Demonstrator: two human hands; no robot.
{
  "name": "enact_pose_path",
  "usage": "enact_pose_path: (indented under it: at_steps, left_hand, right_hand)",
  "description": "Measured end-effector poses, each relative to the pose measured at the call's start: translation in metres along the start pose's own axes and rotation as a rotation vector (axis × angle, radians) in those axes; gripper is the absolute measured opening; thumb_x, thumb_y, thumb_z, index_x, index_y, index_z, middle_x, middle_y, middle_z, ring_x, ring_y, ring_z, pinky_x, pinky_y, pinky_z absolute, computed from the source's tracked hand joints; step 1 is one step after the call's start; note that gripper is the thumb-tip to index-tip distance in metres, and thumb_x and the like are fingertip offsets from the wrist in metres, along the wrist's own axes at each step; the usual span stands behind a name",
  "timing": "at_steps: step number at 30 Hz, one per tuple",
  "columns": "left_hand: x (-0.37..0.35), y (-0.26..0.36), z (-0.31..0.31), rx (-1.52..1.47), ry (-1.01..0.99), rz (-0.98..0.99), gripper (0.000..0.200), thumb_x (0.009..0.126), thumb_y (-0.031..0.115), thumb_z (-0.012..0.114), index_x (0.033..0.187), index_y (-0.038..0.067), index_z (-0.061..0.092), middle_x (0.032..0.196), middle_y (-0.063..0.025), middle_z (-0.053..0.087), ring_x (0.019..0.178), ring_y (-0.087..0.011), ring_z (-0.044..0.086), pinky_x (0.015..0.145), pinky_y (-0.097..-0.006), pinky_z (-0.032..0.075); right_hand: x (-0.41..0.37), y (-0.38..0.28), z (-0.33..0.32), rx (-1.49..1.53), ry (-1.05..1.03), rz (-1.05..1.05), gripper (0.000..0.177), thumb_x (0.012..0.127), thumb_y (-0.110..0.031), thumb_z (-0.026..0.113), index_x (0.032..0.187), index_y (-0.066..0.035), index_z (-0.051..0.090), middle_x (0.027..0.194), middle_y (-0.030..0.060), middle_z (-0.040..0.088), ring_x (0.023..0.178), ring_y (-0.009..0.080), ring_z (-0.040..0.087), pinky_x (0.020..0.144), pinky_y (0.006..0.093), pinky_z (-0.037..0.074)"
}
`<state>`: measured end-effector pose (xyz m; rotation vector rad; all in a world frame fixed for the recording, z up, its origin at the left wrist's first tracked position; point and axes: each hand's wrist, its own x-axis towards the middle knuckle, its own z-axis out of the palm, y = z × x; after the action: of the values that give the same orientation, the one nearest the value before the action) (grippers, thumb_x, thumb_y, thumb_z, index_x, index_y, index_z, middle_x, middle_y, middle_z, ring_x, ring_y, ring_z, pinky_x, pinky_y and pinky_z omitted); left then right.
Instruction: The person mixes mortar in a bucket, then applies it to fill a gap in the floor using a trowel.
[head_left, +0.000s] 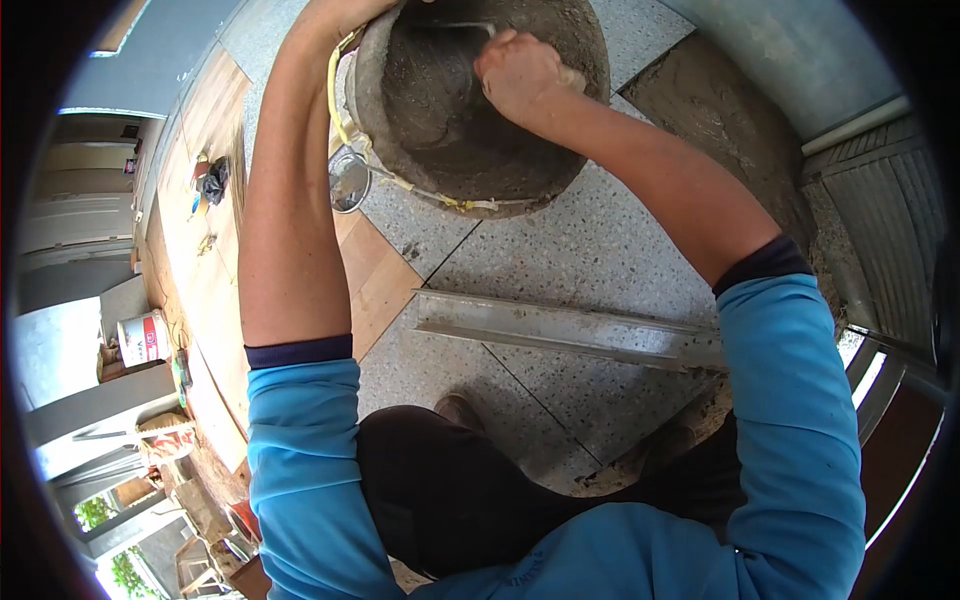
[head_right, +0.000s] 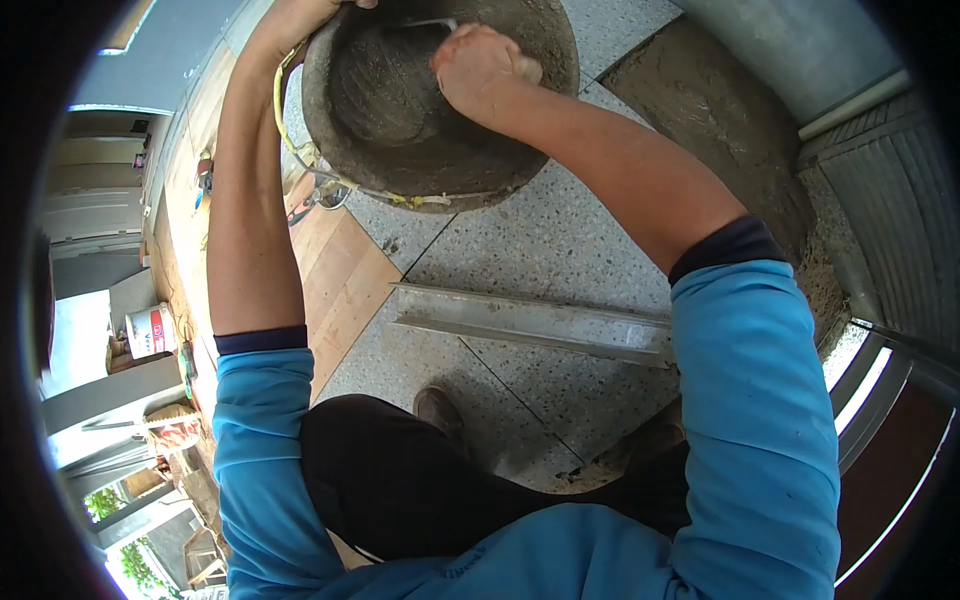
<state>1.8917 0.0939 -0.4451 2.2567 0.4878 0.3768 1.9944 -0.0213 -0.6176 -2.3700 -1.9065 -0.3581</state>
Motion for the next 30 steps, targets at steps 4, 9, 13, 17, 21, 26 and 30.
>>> enact_pose_path:
  at_steps: [4,9,13,17,21,26,30]
  left_hand:
    - [-0.005,0.011,0.003,0.096,0.047,-0.071,0.008,0.074,0.009,0.064,0.066,0.007,0.063,0.065,-0.0014,0.062,0.059,-0.0106,0.052,0.056,-0.0246,0.039]
    - [-0.004,0.005,0.003,0.047,0.008,-0.001,0.008,0.075,0.008,0.063,0.067,0.007,0.063,0.065,-0.0011,0.063,0.059,-0.0098,0.052,0.057,-0.0239,0.039]
    - [-0.004,0.005,0.005,0.038,0.003,0.018,0.008,0.076,0.008,0.063,0.068,0.006,0.063,0.066,-0.0014,0.063,0.06,-0.0099,0.053,0.058,-0.024,0.04]
    - [-0.009,0.002,-0.002,0.048,0.027,-0.009,0.009,0.077,0.008,0.062,0.068,0.006,0.063,0.066,-0.0014,0.063,0.061,-0.0105,0.054,0.059,-0.0242,0.041]
    - [-0.012,0.009,0.004,0.054,0.034,-0.001,0.009,0.077,0.008,0.063,0.068,0.006,0.062,0.066,-0.0013,0.063,0.061,-0.0106,0.054,0.058,-0.0246,0.041]
    - [-0.007,0.011,0.022,0.009,-0.016,0.007,0.009,0.075,0.007,0.063,0.066,0.006,0.062,0.063,-0.0014,0.061,0.058,-0.011,0.052,0.055,-0.0258,0.04]
    - [-0.01,0.03,0.04,0.087,0.033,-0.004,0.01,0.072,0.007,0.064,0.063,0.006,0.061,0.06,-0.0005,0.058,0.056,-0.011,0.05,0.053,-0.0267,0.038]
  right_hand:
    - [-0.039,-0.011,0.016,-0.203,-0.074,-0.139,0.02,0.087,-0.018,0.06,0.093,-0.006,0.075,0.099,0.0117,0.072,0.089,0.0354,0.071,0.068,0.045,0.06]
    - [-0.032,0.003,-0.005,0.143,-0.118,-0.023,0.023,0.087,-0.016,0.059,0.102,-0.01,0.076,0.105,0.0108,0.074,0.102,0.0314,0.07,0.077,0.0497,0.059]
    - [-0.021,0.008,0.013,0.221,-0.068,0.007,0.026,0.088,-0.015,0.058,0.107,-0.013,0.076,0.109,0.0103,0.074,0.108,0.0308,0.07,0.078,0.0494,0.06]
    - [-0.051,-0.008,0.022,0.09,-0.28,-0.184,0.028,0.087,-0.015,0.057,0.108,-0.013,0.075,0.11,0.0103,0.074,0.104,0.0305,0.071,0.077,0.047,0.06]
    - [-0.058,0.012,0.0,0.165,-0.198,-0.201,0.022,0.087,-0.016,0.058,0.099,-0.012,0.075,0.104,0.0116,0.074,0.098,0.0288,0.072,0.078,0.0421,0.058]
    - [-0.029,0.023,-0.034,-0.083,-0.164,-0.155,0.017,0.083,-0.008,0.065,0.097,-0.008,0.075,0.103,0.0091,0.075,0.095,0.0271,0.073,0.075,0.0376,0.06]
    - [-0.012,-0.02,-0.025,-0.197,-0.45,-0.032,0.037,0.079,-0.01,0.078,0.116,-0.011,0.075,0.112,0.0038,0.074,0.097,0.0271,0.072,0.068,0.0532,0.061]
